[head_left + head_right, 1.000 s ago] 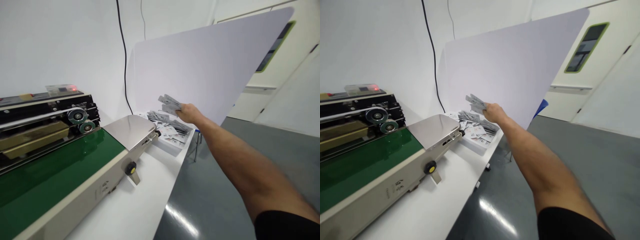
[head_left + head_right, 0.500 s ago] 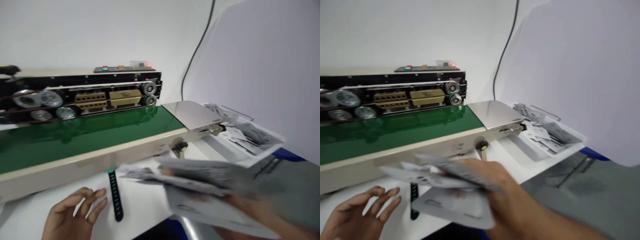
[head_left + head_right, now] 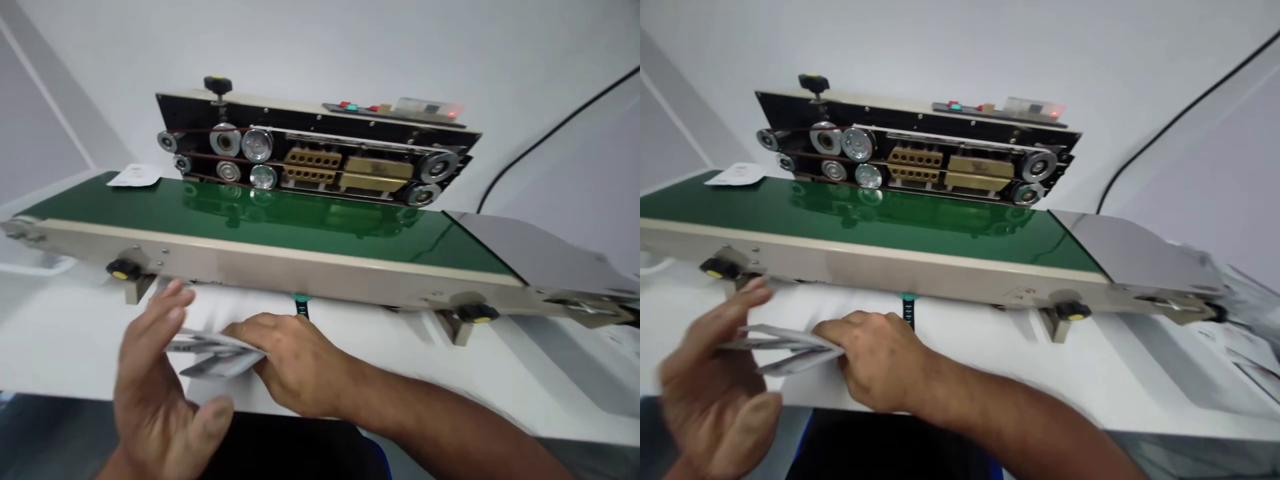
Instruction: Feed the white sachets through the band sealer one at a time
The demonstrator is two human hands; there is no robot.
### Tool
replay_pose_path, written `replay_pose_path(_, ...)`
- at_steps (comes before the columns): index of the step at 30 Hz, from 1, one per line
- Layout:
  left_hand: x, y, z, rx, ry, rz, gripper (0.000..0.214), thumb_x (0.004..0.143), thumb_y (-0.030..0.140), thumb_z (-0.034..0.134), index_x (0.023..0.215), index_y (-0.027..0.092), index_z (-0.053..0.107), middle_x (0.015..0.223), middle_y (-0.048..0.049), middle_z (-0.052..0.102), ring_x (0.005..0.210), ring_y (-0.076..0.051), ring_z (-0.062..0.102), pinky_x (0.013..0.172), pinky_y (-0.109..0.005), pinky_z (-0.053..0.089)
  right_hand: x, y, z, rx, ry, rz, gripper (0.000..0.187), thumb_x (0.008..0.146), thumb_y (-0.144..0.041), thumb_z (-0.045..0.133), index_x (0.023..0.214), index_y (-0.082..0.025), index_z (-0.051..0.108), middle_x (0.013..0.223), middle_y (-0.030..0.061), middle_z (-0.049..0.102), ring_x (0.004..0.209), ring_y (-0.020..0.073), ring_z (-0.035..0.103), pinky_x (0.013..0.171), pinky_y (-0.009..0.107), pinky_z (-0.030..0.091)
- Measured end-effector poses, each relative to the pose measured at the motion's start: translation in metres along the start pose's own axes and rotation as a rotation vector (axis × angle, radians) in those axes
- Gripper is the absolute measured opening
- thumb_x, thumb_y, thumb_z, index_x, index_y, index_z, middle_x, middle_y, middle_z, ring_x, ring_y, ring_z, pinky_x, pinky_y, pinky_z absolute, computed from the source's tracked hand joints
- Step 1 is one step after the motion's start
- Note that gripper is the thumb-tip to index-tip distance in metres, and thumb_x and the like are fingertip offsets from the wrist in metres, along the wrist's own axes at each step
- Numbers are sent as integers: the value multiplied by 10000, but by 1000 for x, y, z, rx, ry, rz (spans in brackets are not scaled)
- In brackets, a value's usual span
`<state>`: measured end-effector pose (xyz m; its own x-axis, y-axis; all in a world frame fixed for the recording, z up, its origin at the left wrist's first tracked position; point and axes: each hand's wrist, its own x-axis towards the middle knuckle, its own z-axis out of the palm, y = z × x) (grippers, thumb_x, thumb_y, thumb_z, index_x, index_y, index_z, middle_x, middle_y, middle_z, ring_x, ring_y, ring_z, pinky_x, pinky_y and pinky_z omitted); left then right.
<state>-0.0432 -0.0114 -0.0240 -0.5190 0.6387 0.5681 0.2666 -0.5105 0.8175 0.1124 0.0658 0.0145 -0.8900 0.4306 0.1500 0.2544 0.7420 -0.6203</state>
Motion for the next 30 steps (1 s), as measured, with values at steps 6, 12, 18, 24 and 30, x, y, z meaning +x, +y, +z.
replay_pose_path(6, -7, -38, -22, 263, -183, 76, 574, 855, 460, 648, 1334, 195, 477, 1362, -179, 471, 1342, -387, 381, 1085, -608, 286, 8, 15, 18, 88, 153, 98, 704, 854, -178, 630, 1473, -95, 306, 1411, 171, 495, 1257, 286, 515, 1067, 428, 438)
replay_pose_path(12, -13, -26, -2, -2, -141, -103, 591, 816, 540, 680, 1302, 269, 480, 1456, -140, 369, 1356, -361, 359, 953, -475, 434, -1, 31, 37, 143, 268, 72, 869, 757, -179, 709, 1492, -187, 245, 1381, 135, 528, 1241, 282, 538, 1048, 420, 455)
replay_pose_path(18, -14, -26, 2, -88, -11, -326, 418, 879, 445, 635, 1229, 233, 550, 1315, -80, 529, 1240, -248, 468, 980, -328, 378, 3, 32, 31, 169, 238, -89, 570, 792, -190, 644, 1323, -195, 437, 1224, 110, 606, 1091, 257, 612, 934, 380, 515)
replay_pose_path(24, -17, -22, 10, -146, -56, -419, 299, 941, 391, 554, 1203, 253, 519, 1242, -72, 576, 1132, -237, 554, 920, -352, 468, 3, 30, 31, 28, 231, -70, 653, 770, -227, 691, 1355, -172, 408, 1317, 134, 554, 1189, 281, 556, 991, 429, 499)
replay_pose_path(30, -11, -12, 9, -247, 70, -444, 475, 799, 518, 697, 1152, 244, 537, 1327, -85, 540, 1287, -317, 493, 1046, -436, 429, -7, 15, 27, -275, 268, -147, 401, 877, -192, 573, 1272, -151, 526, 1285, 152, 588, 1110, 330, 598, 868, 464, 567)
